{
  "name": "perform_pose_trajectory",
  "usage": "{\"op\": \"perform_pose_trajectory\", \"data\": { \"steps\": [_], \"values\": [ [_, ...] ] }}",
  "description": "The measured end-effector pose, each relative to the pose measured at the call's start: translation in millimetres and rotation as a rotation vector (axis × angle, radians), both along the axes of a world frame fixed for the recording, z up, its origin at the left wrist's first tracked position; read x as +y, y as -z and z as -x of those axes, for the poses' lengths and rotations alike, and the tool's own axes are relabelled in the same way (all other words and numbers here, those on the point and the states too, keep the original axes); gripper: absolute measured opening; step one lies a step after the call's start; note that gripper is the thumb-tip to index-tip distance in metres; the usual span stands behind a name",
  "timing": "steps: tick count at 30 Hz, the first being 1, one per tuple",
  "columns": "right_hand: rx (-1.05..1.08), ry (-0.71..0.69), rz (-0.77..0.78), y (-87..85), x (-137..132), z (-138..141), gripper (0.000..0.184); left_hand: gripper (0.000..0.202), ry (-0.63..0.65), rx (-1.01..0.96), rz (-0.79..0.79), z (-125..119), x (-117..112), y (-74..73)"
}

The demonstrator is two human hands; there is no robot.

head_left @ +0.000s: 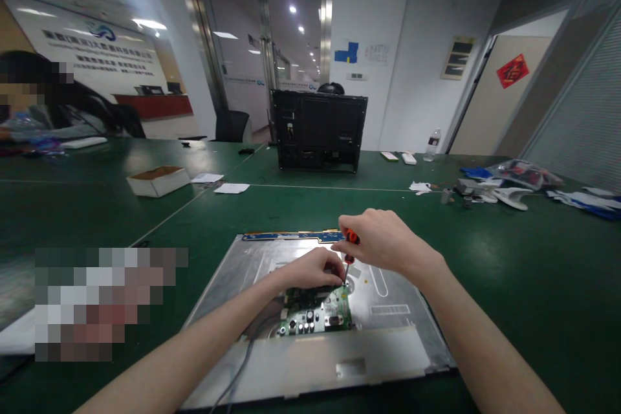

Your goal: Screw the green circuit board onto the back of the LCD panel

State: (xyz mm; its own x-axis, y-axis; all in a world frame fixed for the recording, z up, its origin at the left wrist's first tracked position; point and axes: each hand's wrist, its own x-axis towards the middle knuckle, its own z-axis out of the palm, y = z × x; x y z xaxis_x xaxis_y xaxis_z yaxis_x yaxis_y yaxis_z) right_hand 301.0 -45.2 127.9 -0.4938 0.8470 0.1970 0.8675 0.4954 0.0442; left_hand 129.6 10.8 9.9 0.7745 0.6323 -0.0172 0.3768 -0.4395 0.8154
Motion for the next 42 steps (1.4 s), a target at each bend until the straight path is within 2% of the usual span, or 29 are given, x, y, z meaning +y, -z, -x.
{"op": "perform_pose_trajectory", "data": {
  "steps": [3, 6, 11, 15, 20, 27, 29, 31, 34, 38, 42],
  "values": [
    [0.039, -0.054, 0.015, 1.2, -1, -2, 0.012, 0.007, 0.002, 0.011, -0.006, 0, 1, 1.0],
    [0.052, -0.071, 0.014, 1.5, -2, -4, 0.019, 0.007, 0.006, 0.005, -0.004, 0, 3, 3.7],
    [-0.006, 0.004, -0.009, 0.3, 1, 0, 0.024, 0.006, -0.008, 0.008, -0.016, 0, 2, 5.7],
    [-0.007, -0.005, -0.005, 1.0, 1, 2, 0.012, 0.005, -0.005, 0.021, -0.040, -1, 1, 4.6],
    [0.049, -0.098, 0.041, 1.9, -3, 0, 0.022, 0.004, 0.024, 0.035, -0.135, -2, -1, 0.8],
    [-0.058, 0.019, -0.050, 2.5, -1, 3, 0.016, 0.008, 0.061, 0.152, -0.343, -5, -8, -5.7],
    [-0.054, -0.001, -0.053, 2.8, -1, 2, 0.011, 0.010, 0.067, 0.181, -0.402, -6, -10, -6.3],
    [-0.032, -0.037, -0.043, 2.5, -2, 0, 0.014, 0.011, 0.077, 0.202, -0.445, -6, -10, -6.4],
    [-0.014, -0.066, -0.025, 1.7, -3, -1, 0.016, 0.011, 0.090, 0.224, -0.457, -6, -10, -7.2],
    [-0.038, -0.015, -0.028, 0.9, -2, 2, 0.019, 0.010, 0.078, 0.253, -0.434, -5, -11, -9.5],
    [-0.015, -0.041, -0.003, 0.7, -3, 2, 0.012, 0.011, 0.084, 0.256, -0.469, -5, -12, -9.0]
  ]
}}
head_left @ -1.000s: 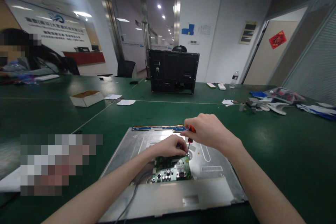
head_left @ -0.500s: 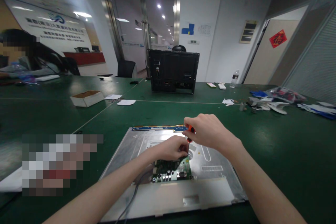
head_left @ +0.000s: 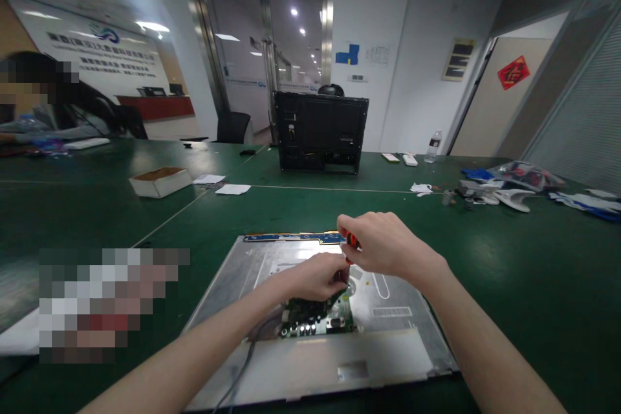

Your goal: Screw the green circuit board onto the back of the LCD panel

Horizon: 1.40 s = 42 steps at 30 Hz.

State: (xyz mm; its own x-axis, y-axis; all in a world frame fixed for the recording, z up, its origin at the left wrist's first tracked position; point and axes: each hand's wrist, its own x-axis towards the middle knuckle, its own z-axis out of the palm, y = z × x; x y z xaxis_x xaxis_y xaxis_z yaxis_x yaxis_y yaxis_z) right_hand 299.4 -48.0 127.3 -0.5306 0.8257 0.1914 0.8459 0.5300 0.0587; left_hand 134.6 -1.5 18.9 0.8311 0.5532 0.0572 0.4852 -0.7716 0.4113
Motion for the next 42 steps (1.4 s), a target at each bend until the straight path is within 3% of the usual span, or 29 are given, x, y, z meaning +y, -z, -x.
{"op": "perform_pose_trajectory", "data": {
  "steps": [3, 8, 21, 32, 42],
  "values": [
    [0.037, -0.048, 0.027, -0.4, -1.2, -1.8, 0.016, 0.012, 0.021, 0.004, -0.028, 0.2, 0.2, 1.0],
    [-0.004, 0.016, -0.008, -0.9, 0.2, -1.8, 0.019, 0.010, -0.001, 0.021, -0.003, 0.0, -1.0, -2.5],
    [-0.012, -0.020, -0.014, -1.7, 0.0, -1.8, 0.012, 0.007, 0.009, 0.114, -0.092, -0.5, -3.4, -7.8],
    [-0.013, -0.014, 0.037, -3.4, -1.0, -1.5, 0.013, 0.010, -0.001, 0.108, -0.063, -0.6, -2.2, -5.5],
    [-0.029, 0.016, -0.021, -1.9, 2.2, -0.6, 0.018, 0.012, -0.012, 0.109, -0.028, 0.2, -2.8, -6.8]
  ]
}}
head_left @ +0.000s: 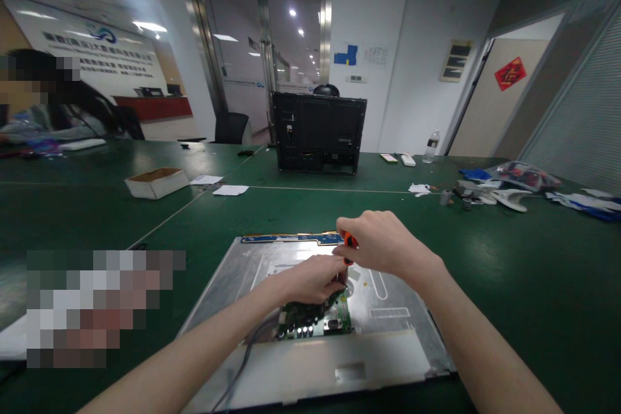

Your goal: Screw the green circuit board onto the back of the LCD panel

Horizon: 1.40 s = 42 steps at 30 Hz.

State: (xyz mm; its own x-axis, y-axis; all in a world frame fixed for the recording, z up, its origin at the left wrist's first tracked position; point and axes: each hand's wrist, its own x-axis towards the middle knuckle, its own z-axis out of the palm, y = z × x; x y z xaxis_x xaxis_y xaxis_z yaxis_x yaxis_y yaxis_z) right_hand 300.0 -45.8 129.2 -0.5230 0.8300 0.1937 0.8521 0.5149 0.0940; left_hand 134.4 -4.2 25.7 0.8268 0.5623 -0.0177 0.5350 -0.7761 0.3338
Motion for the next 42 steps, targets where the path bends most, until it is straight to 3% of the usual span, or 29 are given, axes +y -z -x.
{"op": "perform_pose_trajectory", "data": {
  "steps": [6, 12, 22, 32, 42],
  "values": [
    [0.081, -0.090, 0.110, -3.1, -4.6, -4.9, 0.013, 0.012, 0.033, -0.026, -0.030, -0.2, -0.1, 0.3],
    [0.031, -0.021, 0.006, 0.0, -1.2, 0.6, 0.011, 0.014, 0.005, 0.027, -0.016, -1.5, -2.6, -4.8],
    [0.011, 0.015, -0.022, 0.8, 2.0, 1.9, 0.022, 0.011, 0.013, 0.052, -0.011, -1.3, -1.6, -6.0],
    [0.073, -0.068, 0.004, 3.4, -1.1, -3.1, 0.009, 0.014, 0.065, 0.011, -0.048, 1.5, 3.7, -0.2],
    [0.072, -0.043, -0.019, 3.4, 1.1, 0.0, 0.009, 0.015, 0.047, -0.021, -0.033, 0.9, 2.0, -1.7]
  ]
}}
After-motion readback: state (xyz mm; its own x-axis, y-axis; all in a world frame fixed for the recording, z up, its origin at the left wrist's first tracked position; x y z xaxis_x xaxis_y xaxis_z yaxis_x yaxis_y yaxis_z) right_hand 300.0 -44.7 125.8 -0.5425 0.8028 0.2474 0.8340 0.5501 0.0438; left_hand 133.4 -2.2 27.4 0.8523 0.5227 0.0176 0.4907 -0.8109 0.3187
